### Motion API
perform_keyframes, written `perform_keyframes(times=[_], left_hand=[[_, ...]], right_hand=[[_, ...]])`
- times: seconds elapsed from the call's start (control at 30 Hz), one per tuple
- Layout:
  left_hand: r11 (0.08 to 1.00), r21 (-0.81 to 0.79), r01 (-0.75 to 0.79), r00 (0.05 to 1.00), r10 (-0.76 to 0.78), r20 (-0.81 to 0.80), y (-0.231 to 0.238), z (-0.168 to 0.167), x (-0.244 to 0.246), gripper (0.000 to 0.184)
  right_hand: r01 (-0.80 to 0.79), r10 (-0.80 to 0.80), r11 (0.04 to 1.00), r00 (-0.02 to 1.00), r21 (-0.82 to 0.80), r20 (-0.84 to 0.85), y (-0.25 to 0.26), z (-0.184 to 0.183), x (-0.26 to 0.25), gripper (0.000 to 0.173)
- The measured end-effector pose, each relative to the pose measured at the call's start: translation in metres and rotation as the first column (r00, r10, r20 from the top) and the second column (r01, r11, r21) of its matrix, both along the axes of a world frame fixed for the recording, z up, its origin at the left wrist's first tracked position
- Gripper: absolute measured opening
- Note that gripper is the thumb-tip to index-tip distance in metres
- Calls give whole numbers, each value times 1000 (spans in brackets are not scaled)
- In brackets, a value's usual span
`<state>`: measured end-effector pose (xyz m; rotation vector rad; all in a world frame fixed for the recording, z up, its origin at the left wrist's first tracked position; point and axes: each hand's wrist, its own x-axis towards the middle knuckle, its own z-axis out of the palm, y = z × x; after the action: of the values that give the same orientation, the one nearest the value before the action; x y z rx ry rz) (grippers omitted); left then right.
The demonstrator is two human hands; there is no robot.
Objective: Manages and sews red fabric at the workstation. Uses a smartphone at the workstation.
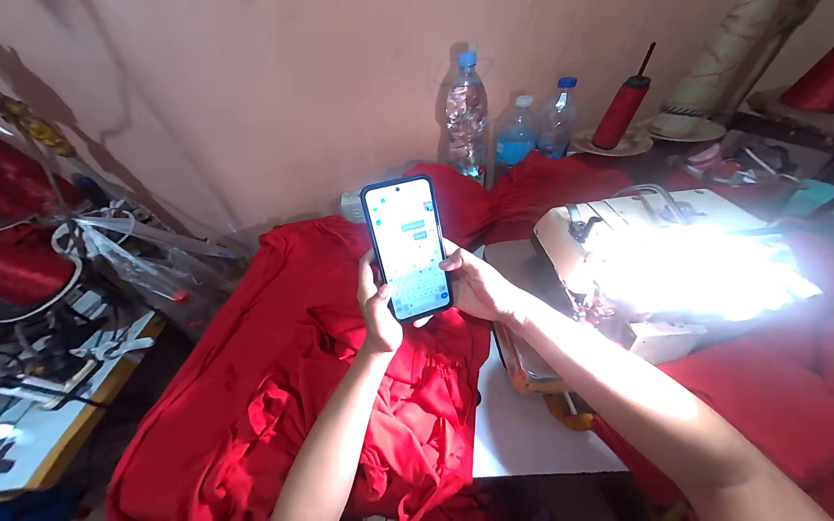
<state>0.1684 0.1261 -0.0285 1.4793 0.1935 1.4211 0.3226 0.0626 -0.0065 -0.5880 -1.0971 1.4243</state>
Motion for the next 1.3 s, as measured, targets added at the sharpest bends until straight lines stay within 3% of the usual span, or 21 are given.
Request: perform_keyframes(times=[0.13,0.5,0.7,1.3], left_hand=[[996,6,-88,996,88,-17,4,3,-2,33],[976,12,-218,974,218,-62,3,8,1,35],[995,-20,-101,995,100,-30,7,3,-2,39],[994,27,-102,992,104,-73,10,1,-5,42]], right_hand=[[-33,33,999,999,28,-9,2,-3,1,43],[-27,27,999,1000,34,-3,2,-3,0,42],[-24,25,999,1000,43,-15,3,-4,0,41],[14,-14,1000,1000,-4,-12,-1,-1,-2,41]])
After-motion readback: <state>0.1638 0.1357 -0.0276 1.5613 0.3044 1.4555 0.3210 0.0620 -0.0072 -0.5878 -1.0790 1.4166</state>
